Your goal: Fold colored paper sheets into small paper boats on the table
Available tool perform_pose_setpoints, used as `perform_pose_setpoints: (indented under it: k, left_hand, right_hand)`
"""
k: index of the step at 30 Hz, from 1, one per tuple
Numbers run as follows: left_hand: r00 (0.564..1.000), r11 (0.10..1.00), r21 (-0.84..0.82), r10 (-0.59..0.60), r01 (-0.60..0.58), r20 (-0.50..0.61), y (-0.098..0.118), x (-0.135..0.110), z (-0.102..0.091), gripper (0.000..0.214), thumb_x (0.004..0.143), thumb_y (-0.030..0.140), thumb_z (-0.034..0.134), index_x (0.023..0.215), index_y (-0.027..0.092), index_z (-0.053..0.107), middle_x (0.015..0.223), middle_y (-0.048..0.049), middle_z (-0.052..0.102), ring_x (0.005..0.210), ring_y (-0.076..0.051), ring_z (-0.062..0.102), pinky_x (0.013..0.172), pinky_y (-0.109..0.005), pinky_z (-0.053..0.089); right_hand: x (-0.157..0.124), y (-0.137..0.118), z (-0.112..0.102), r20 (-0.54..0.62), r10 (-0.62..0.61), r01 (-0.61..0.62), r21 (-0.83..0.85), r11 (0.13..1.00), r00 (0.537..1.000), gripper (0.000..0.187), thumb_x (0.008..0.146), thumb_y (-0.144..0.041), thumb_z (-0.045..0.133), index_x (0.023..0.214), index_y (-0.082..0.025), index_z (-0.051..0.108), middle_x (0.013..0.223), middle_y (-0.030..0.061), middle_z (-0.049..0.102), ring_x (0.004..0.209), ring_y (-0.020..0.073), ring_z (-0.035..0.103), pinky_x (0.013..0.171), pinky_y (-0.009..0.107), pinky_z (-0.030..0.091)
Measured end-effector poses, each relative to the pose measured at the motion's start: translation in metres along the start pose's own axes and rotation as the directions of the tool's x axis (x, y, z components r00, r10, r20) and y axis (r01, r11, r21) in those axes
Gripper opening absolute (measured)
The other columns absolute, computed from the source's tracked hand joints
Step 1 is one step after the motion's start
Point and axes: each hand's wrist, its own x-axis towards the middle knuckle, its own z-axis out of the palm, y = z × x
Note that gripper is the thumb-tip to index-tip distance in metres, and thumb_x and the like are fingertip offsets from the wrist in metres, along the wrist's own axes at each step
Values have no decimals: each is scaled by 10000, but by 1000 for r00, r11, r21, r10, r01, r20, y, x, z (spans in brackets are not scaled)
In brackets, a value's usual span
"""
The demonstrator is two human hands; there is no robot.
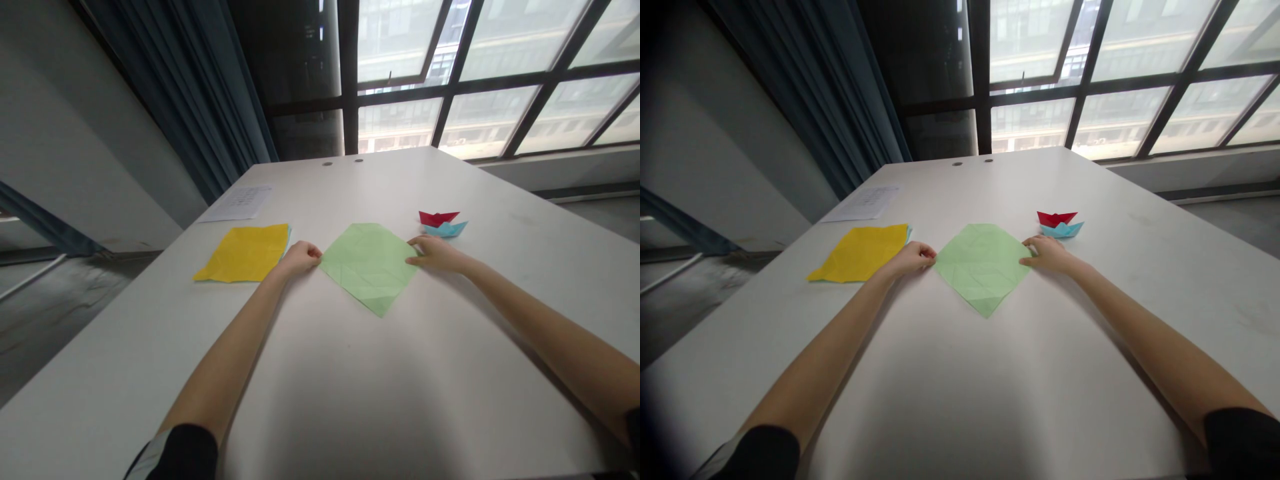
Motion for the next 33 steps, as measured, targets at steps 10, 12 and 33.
perform_pose_setpoints:
  k: [10,12,33]
  left_hand:
    - [999,1000,14,-1,2,-32,0,1,0,205,591,195,535,734,143,673,615,-13,612,550,-112,517,517,-207,359]
    - [999,1000,20,6,-5,-43,0,0,-1,212,599,201,533,743,146,678,626,-16,620,555,-116,520,520,-210,359]
    - [964,857,457,266,-237,0,70,-31,31,338,816,315,392,1048,215,618,1143,-74,579,1053,-236,488,917,-383,350]
  right_hand:
    - [-4,-4,-6,-51,0,10,192,981,999,126,708,-287,507,772,-193,563,819,47,653,776,202,592,709,309,439]
    - [-4,-5,-6,-80,-21,36,195,980,997,133,713,-269,490,780,-194,578,844,50,659,809,209,594,728,317,441]
    - [-15,-60,-1,-88,-234,236,13,972,968,319,842,-303,385,1059,-202,597,1083,84,603,964,236,538,867,382,392]
